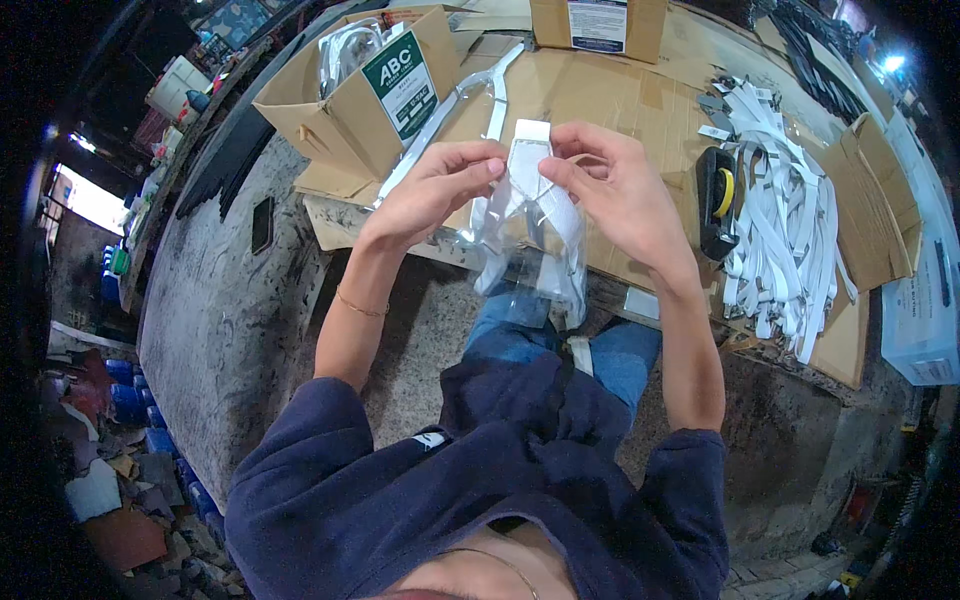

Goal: Assembling and packaging white adjustable fabric straps into plastic sleeves.

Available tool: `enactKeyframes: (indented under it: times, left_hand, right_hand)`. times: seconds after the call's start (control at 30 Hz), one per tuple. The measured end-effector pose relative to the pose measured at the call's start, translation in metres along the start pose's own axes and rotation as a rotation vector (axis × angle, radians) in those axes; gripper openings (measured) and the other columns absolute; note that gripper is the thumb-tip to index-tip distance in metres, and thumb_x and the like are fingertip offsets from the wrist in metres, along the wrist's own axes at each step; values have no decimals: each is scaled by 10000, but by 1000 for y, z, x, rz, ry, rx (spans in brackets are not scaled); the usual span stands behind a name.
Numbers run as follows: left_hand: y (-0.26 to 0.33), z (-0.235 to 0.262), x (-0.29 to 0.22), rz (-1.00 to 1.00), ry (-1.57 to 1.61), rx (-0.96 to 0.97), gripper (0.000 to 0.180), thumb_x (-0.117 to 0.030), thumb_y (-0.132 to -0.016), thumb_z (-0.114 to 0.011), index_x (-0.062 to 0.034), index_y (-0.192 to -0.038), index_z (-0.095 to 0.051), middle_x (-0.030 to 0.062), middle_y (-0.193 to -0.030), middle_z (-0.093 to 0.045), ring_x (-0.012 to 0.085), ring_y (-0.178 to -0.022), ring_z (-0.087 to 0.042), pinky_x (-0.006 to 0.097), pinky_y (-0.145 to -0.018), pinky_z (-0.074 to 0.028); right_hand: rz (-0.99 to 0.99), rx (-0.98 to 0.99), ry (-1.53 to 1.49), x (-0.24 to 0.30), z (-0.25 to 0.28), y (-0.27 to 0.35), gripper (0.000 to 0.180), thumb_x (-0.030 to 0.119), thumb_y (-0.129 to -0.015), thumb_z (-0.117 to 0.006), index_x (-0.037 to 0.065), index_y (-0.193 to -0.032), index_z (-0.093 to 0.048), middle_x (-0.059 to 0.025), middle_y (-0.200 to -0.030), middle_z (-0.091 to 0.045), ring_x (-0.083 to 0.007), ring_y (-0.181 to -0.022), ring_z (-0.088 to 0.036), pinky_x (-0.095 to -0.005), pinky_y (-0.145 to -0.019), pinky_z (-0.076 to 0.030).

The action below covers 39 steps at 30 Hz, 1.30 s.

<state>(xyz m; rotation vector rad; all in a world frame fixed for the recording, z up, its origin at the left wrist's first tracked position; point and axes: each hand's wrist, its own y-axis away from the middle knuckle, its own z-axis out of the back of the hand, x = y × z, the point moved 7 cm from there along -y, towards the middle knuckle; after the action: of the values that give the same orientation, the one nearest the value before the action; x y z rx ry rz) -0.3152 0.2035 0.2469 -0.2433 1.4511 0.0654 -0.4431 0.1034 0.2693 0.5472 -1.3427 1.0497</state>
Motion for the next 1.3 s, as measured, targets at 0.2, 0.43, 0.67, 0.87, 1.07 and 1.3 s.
enactKeyframes:
  times: [0.2,0.43,0.67,0.87,1.07,1.3]
  left_hand:
    - [-2,-3,-11,21,-55,-34,321,-179,-888,-665,18,-1137,-612,33,-899,-662,93,-826,-577,244,-772,-466]
    - [0,-12,-19,-54,-103,-57,342,-62,-791,-746,26,-1099,-626,60,-907,-691,111,-846,-642,255,-770,-515]
    - [0,-4,-6,110,-303,-82,230,-112,-812,-724,26,-988,-672,46,-808,-672,81,-748,-597,234,-693,-480]
    - [-2,-12,-8,81,-211,-56,232,-124,-831,-712,25,-1004,-672,41,-855,-688,73,-764,-616,225,-704,-480]
    - [-3,-14,-8,49,-189,-113,197,-110,-835,-673,45,-954,-651,58,-839,-666,102,-771,-605,250,-718,-483]
    - [-3,-13,-7,88,-120,-24,191,-105,-844,-675,-1,-995,-625,39,-895,-664,81,-816,-599,234,-751,-457]
  right_hand:
    - [17,87,-160,-7,3,4,239,74,-896,-624,-25,-1114,-614,-45,-923,-649,-72,-763,-575,-217,-658,-457]
    - [-57,24,-126,-11,6,7,259,38,-885,-630,-37,-1132,-614,-53,-942,-665,-77,-773,-585,-217,-677,-465]
    - [24,68,-124,-10,8,6,282,38,-873,-651,-33,-1144,-626,-46,-937,-657,-87,-833,-576,-229,-728,-471]
    - [-38,20,-84,-14,9,5,293,38,-857,-671,-28,-1140,-635,-29,-887,-636,-83,-815,-571,-221,-709,-468]
    - [-74,16,-85,-23,10,5,181,15,-848,-673,-35,-1016,-627,-37,-918,-623,-65,-809,-550,-205,-695,-451]
    - [206,169,-49,-4,13,6,98,41,-860,-662,-2,-927,-603,-50,-1045,-588,-95,-908,-552,-248,-801,-461]
